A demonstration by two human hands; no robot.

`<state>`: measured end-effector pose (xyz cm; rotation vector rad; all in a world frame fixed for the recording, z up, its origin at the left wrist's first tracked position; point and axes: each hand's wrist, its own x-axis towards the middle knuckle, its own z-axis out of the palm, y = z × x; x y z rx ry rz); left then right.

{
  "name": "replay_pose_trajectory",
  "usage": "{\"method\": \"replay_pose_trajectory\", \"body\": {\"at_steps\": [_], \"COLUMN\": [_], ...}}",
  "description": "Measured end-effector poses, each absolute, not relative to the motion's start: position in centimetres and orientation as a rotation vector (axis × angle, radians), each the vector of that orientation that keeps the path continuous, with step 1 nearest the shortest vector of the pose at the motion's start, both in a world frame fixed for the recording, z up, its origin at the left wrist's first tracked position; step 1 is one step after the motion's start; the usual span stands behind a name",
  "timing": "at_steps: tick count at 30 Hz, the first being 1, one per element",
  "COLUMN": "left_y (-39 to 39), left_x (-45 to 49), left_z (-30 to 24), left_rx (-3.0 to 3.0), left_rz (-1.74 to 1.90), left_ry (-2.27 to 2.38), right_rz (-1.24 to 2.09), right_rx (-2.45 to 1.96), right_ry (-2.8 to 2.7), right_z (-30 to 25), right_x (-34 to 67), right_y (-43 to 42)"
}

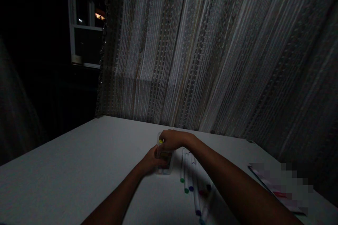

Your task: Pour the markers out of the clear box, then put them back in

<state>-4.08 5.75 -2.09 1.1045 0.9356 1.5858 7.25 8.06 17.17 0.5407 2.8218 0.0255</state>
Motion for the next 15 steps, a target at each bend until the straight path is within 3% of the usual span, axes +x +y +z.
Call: {"method": "replay_pose_trajectory", "body": {"at_steps": [15], "left_y": [5.3], "left_x": [-3.8], "left_z": [-1.3], "left_rx": [1.076], "left_rz": [1.602], "left_ry": [0.963], "right_rz": [-0.282], "right_rx": [0.546], "right_ry": [2.893], "right_z": [16.1], "right_x": [7.2], "right_y": [9.1]}}
